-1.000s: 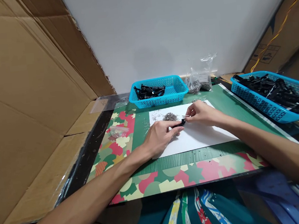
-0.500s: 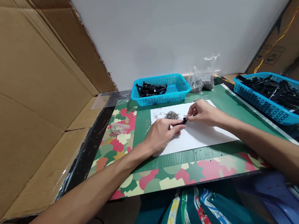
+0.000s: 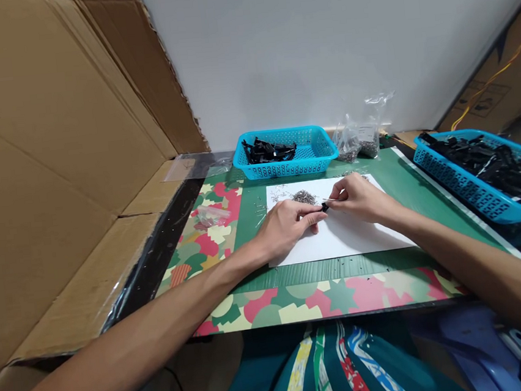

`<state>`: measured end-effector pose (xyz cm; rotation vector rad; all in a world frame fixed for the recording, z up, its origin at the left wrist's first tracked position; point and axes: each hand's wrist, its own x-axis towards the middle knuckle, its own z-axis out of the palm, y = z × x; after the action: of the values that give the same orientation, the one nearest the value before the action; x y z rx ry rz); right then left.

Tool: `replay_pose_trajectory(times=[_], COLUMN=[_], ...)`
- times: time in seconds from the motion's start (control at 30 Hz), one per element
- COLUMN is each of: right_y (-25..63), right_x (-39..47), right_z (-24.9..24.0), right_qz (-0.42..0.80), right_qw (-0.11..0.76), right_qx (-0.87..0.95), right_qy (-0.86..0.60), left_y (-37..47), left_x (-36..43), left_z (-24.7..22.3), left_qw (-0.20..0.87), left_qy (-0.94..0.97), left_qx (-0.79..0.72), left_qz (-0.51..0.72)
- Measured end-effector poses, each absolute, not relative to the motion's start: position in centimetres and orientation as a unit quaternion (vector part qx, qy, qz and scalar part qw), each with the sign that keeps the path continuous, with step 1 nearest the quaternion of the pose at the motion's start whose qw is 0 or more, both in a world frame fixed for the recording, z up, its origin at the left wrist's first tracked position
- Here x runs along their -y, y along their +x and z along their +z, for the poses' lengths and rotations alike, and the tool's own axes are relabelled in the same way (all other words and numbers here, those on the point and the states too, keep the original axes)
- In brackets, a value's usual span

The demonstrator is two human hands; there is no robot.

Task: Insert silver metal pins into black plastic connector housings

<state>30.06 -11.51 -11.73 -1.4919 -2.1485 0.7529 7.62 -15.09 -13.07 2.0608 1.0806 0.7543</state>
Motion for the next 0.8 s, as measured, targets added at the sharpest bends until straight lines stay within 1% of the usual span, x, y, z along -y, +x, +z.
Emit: replay_pose_trajectory(times=[0.2, 0.27, 0.33, 0.43, 0.53, 0.6, 0.63, 0.7, 0.8], right_y=[30.8, 31.0, 31.2, 31.4, 31.7, 31.8, 31.9, 32.0, 31.8], right_x=[10.9, 10.8, 10.8, 10.6, 10.2, 9.9, 9.8, 9.7, 9.7], right_z=[-11.2, -11.0, -11.0, -11.3, -11.6, -11.7, -11.8, -11.8, -11.8], right_qz=[0.345, 0.344, 0.319, 0.288, 0.322, 0.341, 0.345, 0.366, 0.45], right_qw=[0.191, 0.193, 0.213, 0.291, 0.413, 0.453, 0.452, 0.419, 0.374], right_qx=[0.762, 0.759, 0.752, 0.73, 0.692, 0.685, 0.691, 0.702, 0.681], right_qy=[-0.514, -0.518, -0.536, -0.546, -0.497, -0.458, -0.448, -0.444, -0.44], left_y=[7.5, 7.5, 7.5, 7.6, 7.6, 7.6, 7.7, 7.7, 7.7], left_x=[15.0, 15.0, 15.0, 15.1, 15.2, 15.2, 15.2, 15.3, 15.3], left_z=[-13.2, -13.1, -13.1, -13.0, -12.9, -12.8, -12.8, -12.7, -12.5], left_qw=[0.348, 0.35, 0.354, 0.366, 0.376, 0.381, 0.381, 0.382, 0.383], left_qy=[0.783, 0.783, 0.783, 0.773, 0.763, 0.76, 0.76, 0.76, 0.761], left_qx=[-0.434, -0.433, -0.43, -0.435, -0.448, -0.452, -0.453, -0.454, -0.453], left_qz=[0.278, 0.277, 0.279, 0.281, 0.274, 0.269, 0.268, 0.267, 0.262])
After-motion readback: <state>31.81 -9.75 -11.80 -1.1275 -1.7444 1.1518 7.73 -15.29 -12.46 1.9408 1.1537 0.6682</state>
